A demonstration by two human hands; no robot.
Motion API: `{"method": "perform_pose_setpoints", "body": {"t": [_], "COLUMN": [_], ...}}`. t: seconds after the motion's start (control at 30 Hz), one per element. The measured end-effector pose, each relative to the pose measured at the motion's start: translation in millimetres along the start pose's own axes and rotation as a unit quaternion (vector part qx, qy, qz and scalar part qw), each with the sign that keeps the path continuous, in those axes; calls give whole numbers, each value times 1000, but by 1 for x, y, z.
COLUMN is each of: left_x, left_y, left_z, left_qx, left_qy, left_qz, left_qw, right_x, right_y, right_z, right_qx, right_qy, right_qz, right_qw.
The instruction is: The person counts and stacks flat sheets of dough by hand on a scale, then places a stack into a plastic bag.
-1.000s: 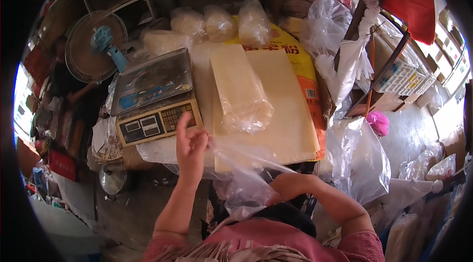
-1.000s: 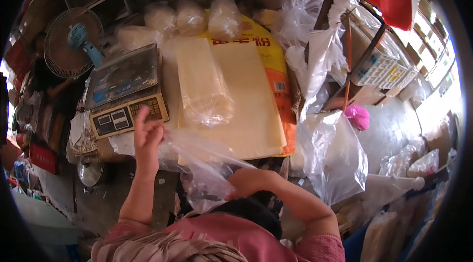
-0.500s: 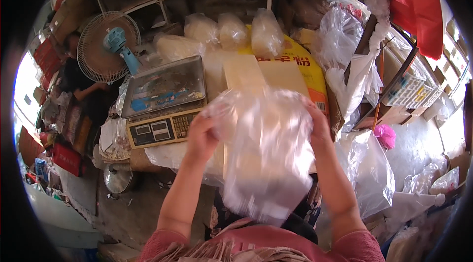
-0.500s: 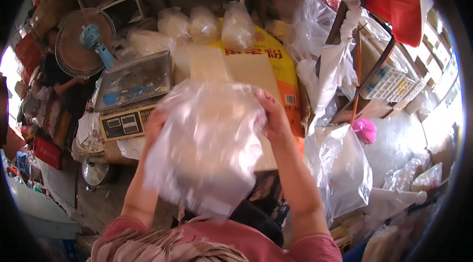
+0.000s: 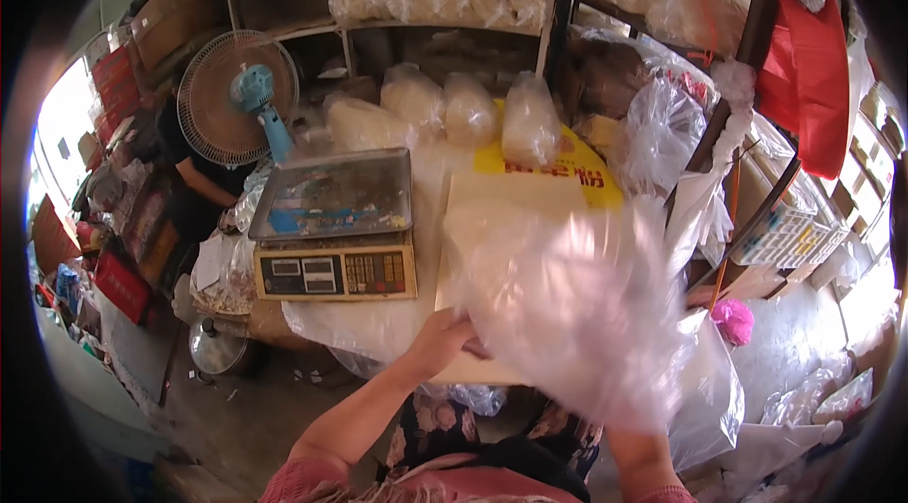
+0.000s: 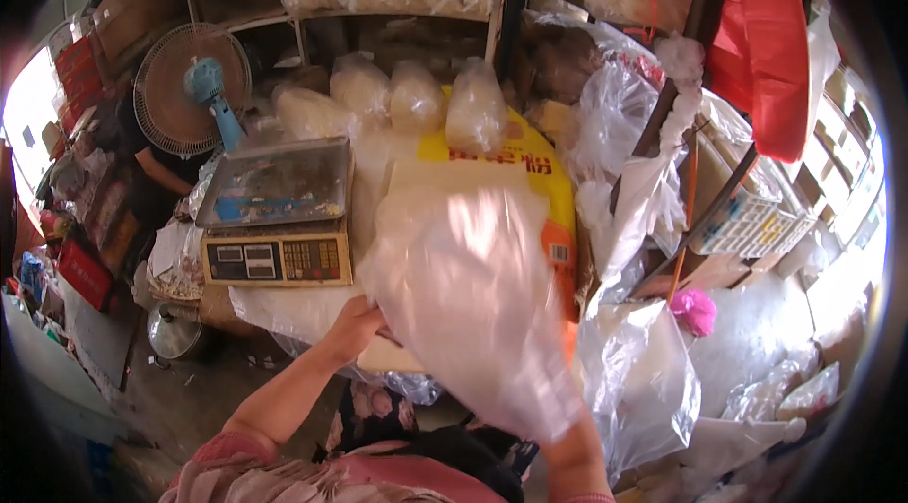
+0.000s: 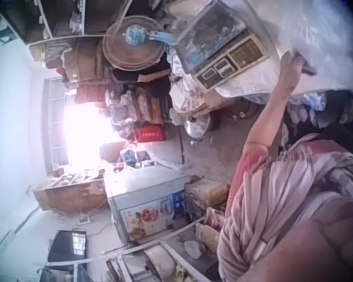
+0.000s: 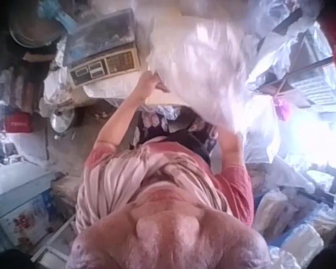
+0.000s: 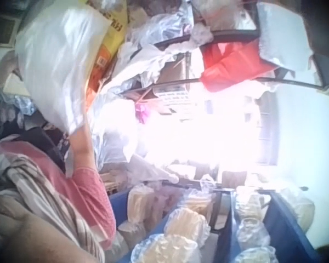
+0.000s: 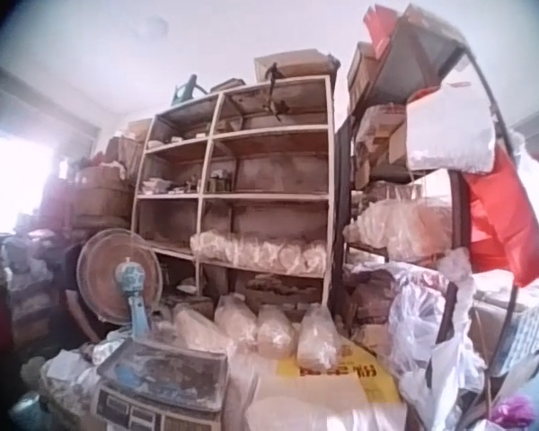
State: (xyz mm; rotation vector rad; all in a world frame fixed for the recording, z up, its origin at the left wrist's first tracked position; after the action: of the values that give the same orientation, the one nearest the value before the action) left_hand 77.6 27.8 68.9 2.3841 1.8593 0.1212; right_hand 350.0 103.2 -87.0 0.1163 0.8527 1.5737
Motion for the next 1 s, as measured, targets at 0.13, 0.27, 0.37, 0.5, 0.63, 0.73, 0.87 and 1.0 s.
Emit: {"method": "perform_pose_setpoints", "body": {"t": [0.13, 0.27, 0.37, 0.5, 0.63, 0.73, 0.87, 1.0], "left_x": [14, 41, 69, 126, 166, 191, 153, 94], "left_y": [8, 10, -50, -97, -69, -67, -69, 26], "left_z": [-25, -25, -39, -16, 60, 155, 188, -15], "left_qx": [-132, -330, -492, -98, 283, 514, 564, 548], "left_qy": [140, 148, 132, 89, 220, 273, 322, 234], "left_qz": [-38, -14, 10, -32, 61, 165, 65, 26], "left_qw": [981, 932, 860, 991, 931, 796, 758, 803], "right_x": [-29, -38, -40, -40, 27, 32, 10, -72], "right_y": [128, 135, 112, 126, 13, 5, 8, 46], "right_z": [51, 57, 39, 24, -21, -30, -47, -3], "right_qx": [195, 192, 134, 63, -193, -357, -223, 31], "right_qy": [-6, -63, -62, -61, -3, -107, -63, -89], "right_qz": [48, 198, 88, 11, -178, -145, -92, -53], "right_qw": [980, 959, 985, 996, 965, 917, 968, 994]}}
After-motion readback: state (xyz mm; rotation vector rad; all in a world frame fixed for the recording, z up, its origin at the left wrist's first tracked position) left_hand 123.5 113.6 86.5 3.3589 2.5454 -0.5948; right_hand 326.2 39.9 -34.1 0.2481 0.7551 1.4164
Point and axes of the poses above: each hand's wrist, its own x-axis towards the middle knuckle, its own y-axis out of the palm, z = x × y, the point moved 7 cm from there along x, towards the middle knuckle, and after that the axes turned 12 degrees about y, right-handed, at the moved point
